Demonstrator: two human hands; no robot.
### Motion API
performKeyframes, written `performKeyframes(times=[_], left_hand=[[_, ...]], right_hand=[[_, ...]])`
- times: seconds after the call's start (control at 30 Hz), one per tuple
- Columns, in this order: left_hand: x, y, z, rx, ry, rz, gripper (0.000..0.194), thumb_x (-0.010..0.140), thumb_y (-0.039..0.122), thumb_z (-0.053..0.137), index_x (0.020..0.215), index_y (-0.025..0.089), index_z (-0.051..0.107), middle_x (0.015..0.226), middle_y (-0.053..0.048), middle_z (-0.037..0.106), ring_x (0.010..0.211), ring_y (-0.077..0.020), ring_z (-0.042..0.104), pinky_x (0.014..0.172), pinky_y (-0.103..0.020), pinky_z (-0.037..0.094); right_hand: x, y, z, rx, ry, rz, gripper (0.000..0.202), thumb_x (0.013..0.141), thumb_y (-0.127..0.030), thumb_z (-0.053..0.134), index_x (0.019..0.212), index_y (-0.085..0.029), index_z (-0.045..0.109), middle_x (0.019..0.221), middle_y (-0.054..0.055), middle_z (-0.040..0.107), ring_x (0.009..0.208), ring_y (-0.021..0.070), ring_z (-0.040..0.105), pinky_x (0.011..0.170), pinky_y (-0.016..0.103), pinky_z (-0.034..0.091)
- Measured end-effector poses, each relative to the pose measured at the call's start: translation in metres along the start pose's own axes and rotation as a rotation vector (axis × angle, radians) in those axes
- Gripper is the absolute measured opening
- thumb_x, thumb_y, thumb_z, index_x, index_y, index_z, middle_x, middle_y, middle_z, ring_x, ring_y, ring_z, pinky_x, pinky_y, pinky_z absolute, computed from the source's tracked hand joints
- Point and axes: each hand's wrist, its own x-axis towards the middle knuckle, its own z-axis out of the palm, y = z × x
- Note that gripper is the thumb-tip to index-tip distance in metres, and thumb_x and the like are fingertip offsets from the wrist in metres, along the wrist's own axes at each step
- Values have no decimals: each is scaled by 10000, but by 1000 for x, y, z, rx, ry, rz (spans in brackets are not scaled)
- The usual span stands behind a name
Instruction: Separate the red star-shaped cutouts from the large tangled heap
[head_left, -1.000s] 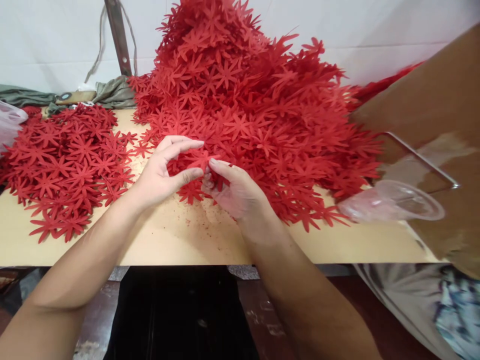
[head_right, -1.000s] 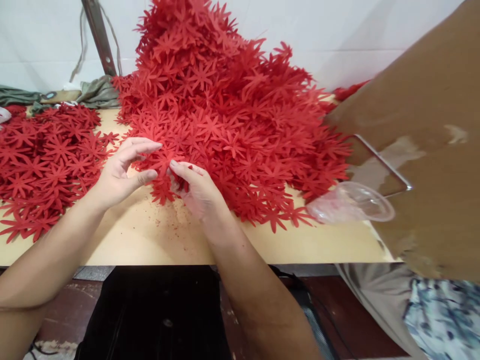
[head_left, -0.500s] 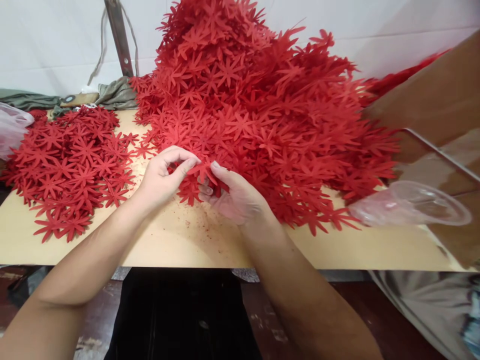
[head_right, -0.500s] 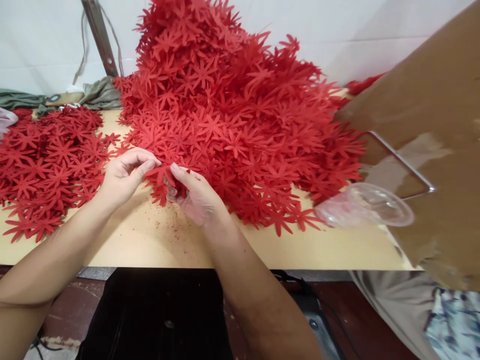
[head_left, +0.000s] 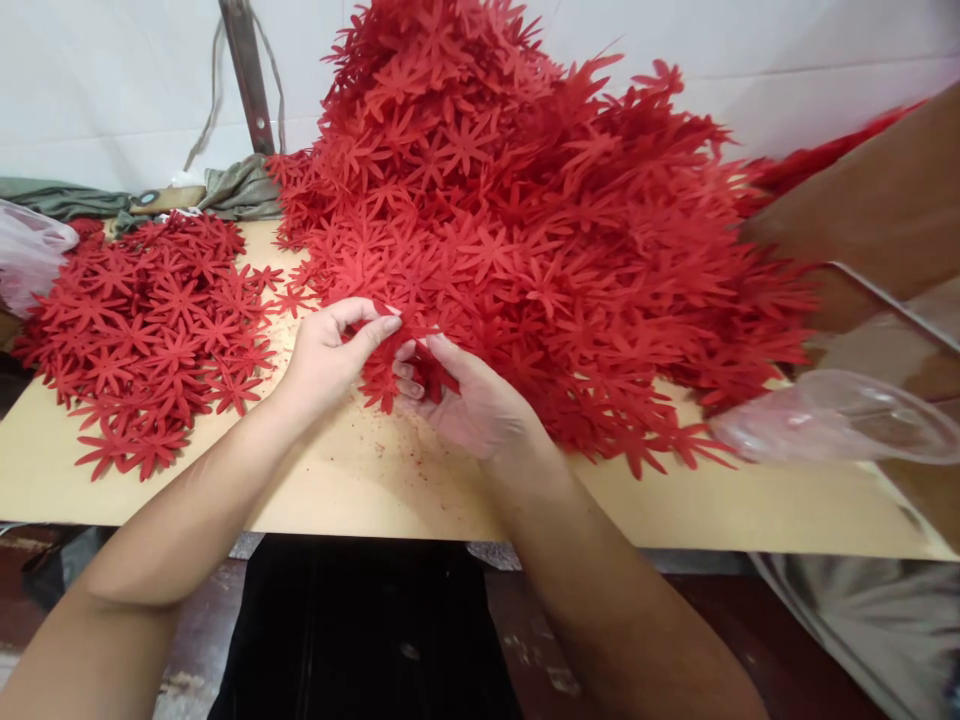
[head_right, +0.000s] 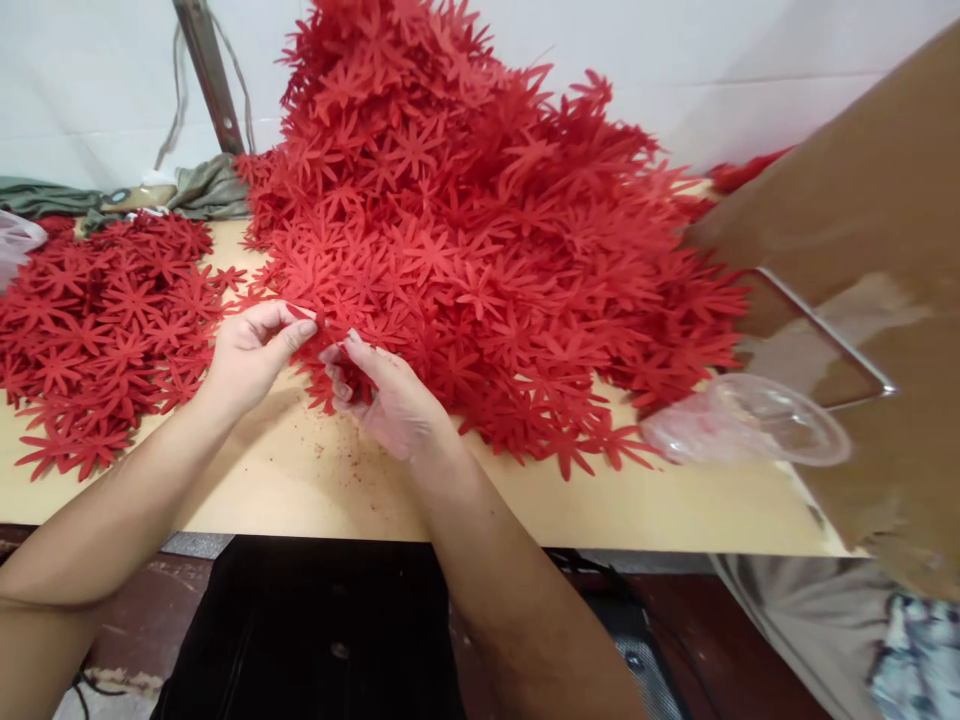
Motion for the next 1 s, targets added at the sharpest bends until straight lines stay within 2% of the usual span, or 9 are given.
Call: performKeyframes(times=[0.07,0.13,0.27,0.37,0.5,0.67,0.87,1.0], left_hand=[[2,-2,-2,-45,26,-51,422,729,500,695,579,169,479,542,46,434,541,-72,381,549,-234,324],[4,-3,-4,-66,20,-65,436,741,483,693,576,178,429,539,57,374,525,-68,325,532,-239,281],[3,-3,-5,-37,-34,-75,413,803,426,649,590,187,388,550,61,342,530,-74,300,544,-246,276],[0,0,-3,36,-80,-72,374,842,374,607,596,188,394,549,61,328,528,-79,284,540,-251,265],[-3,0,0,171,-120,-65,351,845,327,590,587,191,395,556,49,357,543,-90,306,545,-261,260],[-7,-1,4,245,-97,-28,340,833,382,587,601,197,420,577,33,397,571,-106,345,568,-266,282],[-10,-1,5,303,-31,65,285,859,399,541,674,189,489,646,13,463,645,-115,417,618,-265,325],[-9,0,5,211,-21,28,253,833,435,582,784,188,567,747,-8,558,709,-118,485,674,-260,388]], right_hand=[[0,1,-1,-46,32,-58,395,579,-547,773,725,-204,643,750,-16,632,581,66,476,514,220,388],[2,2,-5,-125,60,-158,393,621,-584,737,709,-209,662,724,-14,619,573,68,467,506,225,376],[6,3,-10,-302,94,-416,353,676,-595,697,741,-249,709,682,-22,597,602,84,485,551,243,403],[6,2,-8,-341,82,-519,320,647,-566,732,774,-271,728,750,-22,648,693,103,557,674,274,475],[5,1,-4,-339,89,-533,233,611,-453,794,730,-267,719,759,-24,676,734,114,607,751,299,515],[5,1,-4,-370,147,-552,102,657,-312,771,700,-248,704,737,-19,673,740,120,620,773,306,526],[3,1,-5,-424,176,-593,85,719,-300,714,691,-226,680,696,-22,641,681,100,567,689,270,494],[2,-1,-5,-463,168,-599,117,715,-315,714,672,-216,667,666,-26,614,647,94,536,650,261,471]])
